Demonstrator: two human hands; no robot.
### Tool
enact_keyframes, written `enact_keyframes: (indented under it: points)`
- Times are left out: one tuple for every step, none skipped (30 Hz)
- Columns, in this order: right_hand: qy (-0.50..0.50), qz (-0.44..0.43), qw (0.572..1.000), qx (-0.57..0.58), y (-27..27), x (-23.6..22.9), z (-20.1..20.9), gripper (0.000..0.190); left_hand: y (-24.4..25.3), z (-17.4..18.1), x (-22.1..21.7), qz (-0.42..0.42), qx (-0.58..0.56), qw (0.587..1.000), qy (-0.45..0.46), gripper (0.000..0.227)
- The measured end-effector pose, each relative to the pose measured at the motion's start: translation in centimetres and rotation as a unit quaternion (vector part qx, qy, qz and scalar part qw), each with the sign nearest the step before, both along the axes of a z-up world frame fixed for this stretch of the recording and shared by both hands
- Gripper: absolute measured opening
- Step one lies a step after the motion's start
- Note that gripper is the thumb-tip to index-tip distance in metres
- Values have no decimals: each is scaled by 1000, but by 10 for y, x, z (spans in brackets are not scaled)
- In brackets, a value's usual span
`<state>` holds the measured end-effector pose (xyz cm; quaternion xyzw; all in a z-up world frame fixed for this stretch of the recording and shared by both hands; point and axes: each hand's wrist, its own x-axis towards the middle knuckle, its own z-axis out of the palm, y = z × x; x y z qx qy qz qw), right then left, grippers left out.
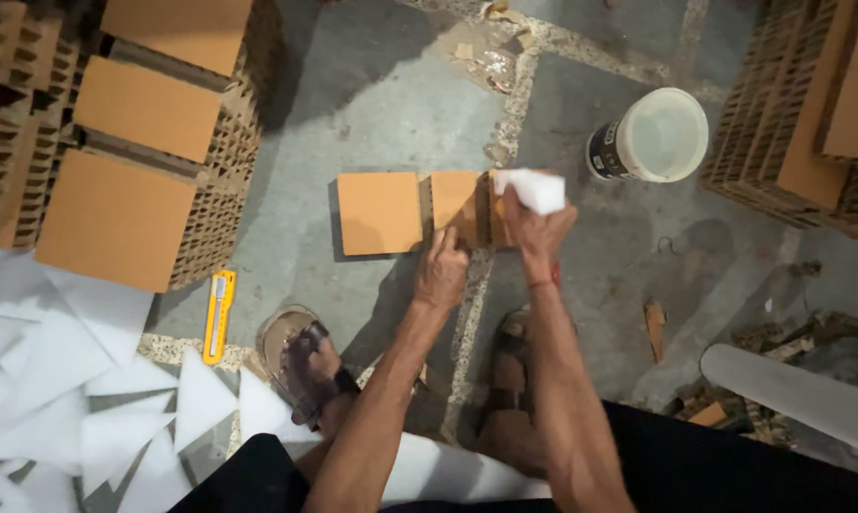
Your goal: The person sits on the floor and assembles small cardboard boxes by applying glue to the edges of flat panels and folding them into a box shape. They repeatedly pick up panels, apply adhesive, and press the sides together to form the structure.
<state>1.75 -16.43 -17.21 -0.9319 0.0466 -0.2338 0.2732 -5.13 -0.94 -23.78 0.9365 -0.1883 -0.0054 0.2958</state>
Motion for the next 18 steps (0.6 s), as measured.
enact_keyframes:
  points:
    - [20, -11, 999, -48, -1, 9, 0, 16, 0, -2, 0, 5, -9, 1000, -8, 24]
    - [24, 2, 999, -27, -3, 18, 0, 18, -1, -5, -1, 10, -17, 1000, -15, 27]
    - [29, 14, 999, -6, -5, 24, 1, 19, -3, -10, -3, 15, -14, 1000, -14, 23]
    - [34, 26, 999, 15, -7, 28, 1, 21, -4, -15, -4, 21, -11, 1000, -14, 20]
    - [32, 25, 999, 9, -7, 31, 1, 20, -6, -21, -5, 25, -9, 1000, -14, 16]
    - [29, 25, 999, 4, -7, 34, 2, 19, -7, -27, -4, 32, -12, 999, -29, 15]
    - [28, 25, 999, -2, -7, 33, 2, 19, -9, -32, -5, 39, -15, 998, -43, 14]
    - [50, 31, 998, -8, -8, 30, 4, 19, -10, -35, -7, 47, -18, 997, -56, 12]
    - [68, 36, 997, -14, -8, 30, 5, 19, -10, -37, -8, 42, -4, 998, -50, 11]
    - [87, 42, 995, -21, -9, 29, 7, 19, -10, -36, -9, 38, 11, 998, -45, 10]
    - [109, 26, 993, -25, -9, 25, 10, 19, -10, -33, -7, 34, 25, 998, -41, 8]
    - [131, 10, 991, -29, -8, 17, 13, 20, -8, -28, -6, 39, 19, 998, -53, 11]
    - [155, -6, 987, -33, -6, 7, 17, 20, -7, -23, -6, 43, 12, 997, -65, 13]
    - [156, -14, 988, -12, -4, -3, 20, 21, -5, -19, -5, 47, 5, 996, -76, 16]
    - [157, -22, 987, 9, -1, -15, 24, 21, -3, -15, -4, 43, -4, 997, -62, 18]
    - [158, -29, 987, 30, 2, -26, 28, 22, -2, -13, -4, 39, -13, 998, -48, 20]
    - [163, -31, 986, 34, 4, -38, 32, 23, -2, -11, -3, 34, -22, 999, -34, 23]
    - [168, -33, 985, 38, 5, -49, 36, 25, -3, -12, -2, 36, -5, 998, -45, 24]
